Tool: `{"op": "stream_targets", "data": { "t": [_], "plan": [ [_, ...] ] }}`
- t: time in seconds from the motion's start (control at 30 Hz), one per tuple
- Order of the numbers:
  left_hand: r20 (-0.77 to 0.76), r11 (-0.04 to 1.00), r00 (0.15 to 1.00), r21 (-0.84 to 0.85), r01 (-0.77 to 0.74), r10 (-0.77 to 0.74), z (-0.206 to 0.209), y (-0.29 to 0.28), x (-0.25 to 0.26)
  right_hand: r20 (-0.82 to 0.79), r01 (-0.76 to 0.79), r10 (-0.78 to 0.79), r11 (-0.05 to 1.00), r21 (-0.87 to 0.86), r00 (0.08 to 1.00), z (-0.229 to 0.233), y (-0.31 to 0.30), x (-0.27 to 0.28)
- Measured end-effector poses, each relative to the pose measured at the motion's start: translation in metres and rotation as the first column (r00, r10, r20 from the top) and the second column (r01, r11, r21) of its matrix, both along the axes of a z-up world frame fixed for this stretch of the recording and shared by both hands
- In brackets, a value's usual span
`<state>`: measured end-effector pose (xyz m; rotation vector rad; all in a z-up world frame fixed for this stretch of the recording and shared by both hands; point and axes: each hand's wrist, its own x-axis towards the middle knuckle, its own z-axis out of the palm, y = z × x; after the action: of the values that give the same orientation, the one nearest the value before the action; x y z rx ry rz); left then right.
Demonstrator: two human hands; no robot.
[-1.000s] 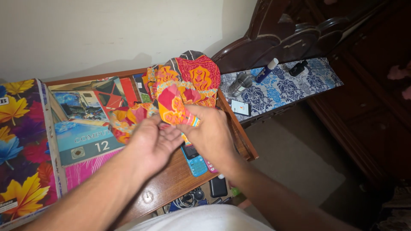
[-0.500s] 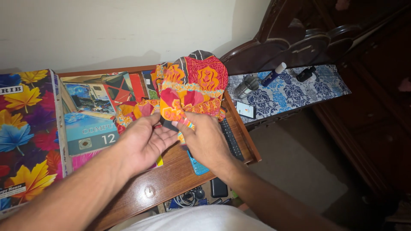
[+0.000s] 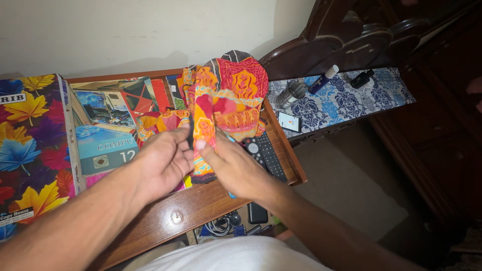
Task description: Organizing and cleaning electronic devices and accessories on a desk.
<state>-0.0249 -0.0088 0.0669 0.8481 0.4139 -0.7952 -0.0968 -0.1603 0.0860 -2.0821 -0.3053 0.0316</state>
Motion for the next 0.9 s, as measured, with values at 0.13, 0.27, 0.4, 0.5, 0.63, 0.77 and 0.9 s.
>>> {"op": "stream_targets", "data": {
  "t": [0.13, 0.27, 0.4, 0.5, 0.63, 0.77, 0.9],
  "plan": [
    [-0.081, 0.99, 0.987, 0.039, -0.134, 0.137, 0.001, 0.0, 0.004, 0.02, -0.104, 0.104, 0.995, 0.004, 0.994, -0.001, -0.009, -0.006],
    [-0.054, 1.0, 0.998, -0.015, 0.025, -0.026, 0.001, 0.001, -0.006, -0.026, -0.044, 0.041, 0.992, -0.118, 0.999, -0.007, -0.015, -0.001],
    [-0.067, 1.0, 0.998, -0.011, -0.018, 0.018, -0.006, 0.001, -0.001, 0.053, -0.11, 0.116, 0.988, -0.105, 0.992, 0.001, -0.009, -0.004],
    [-0.083, 0.997, 0.994, 0.047, -0.06, 0.064, 0.004, 0.006, 0.007, 0.012, -0.107, 0.109, 0.988, -0.11, 0.994, 0.004, -0.013, -0.009],
    [-0.044, 0.999, 0.999, 0.044, -0.023, 0.025, 0.018, 0.01, 0.005, -0.148, 0.008, -0.04, 0.978, -0.209, 0.988, -0.003, -0.018, -0.003],
    [0.009, 0.993, 0.993, 0.027, 0.117, -0.117, 0.008, 0.007, -0.002, 0.082, -0.031, 0.042, 0.991, -0.133, 0.996, -0.006, -0.005, 0.003],
    [-0.048, 0.985, 0.987, 0.076, 0.156, -0.153, -0.008, 0.01, -0.003, -0.079, 0.006, 0.001, 0.996, 0.091, 0.997, -0.007, 0.002, 0.007]
  ]
}}
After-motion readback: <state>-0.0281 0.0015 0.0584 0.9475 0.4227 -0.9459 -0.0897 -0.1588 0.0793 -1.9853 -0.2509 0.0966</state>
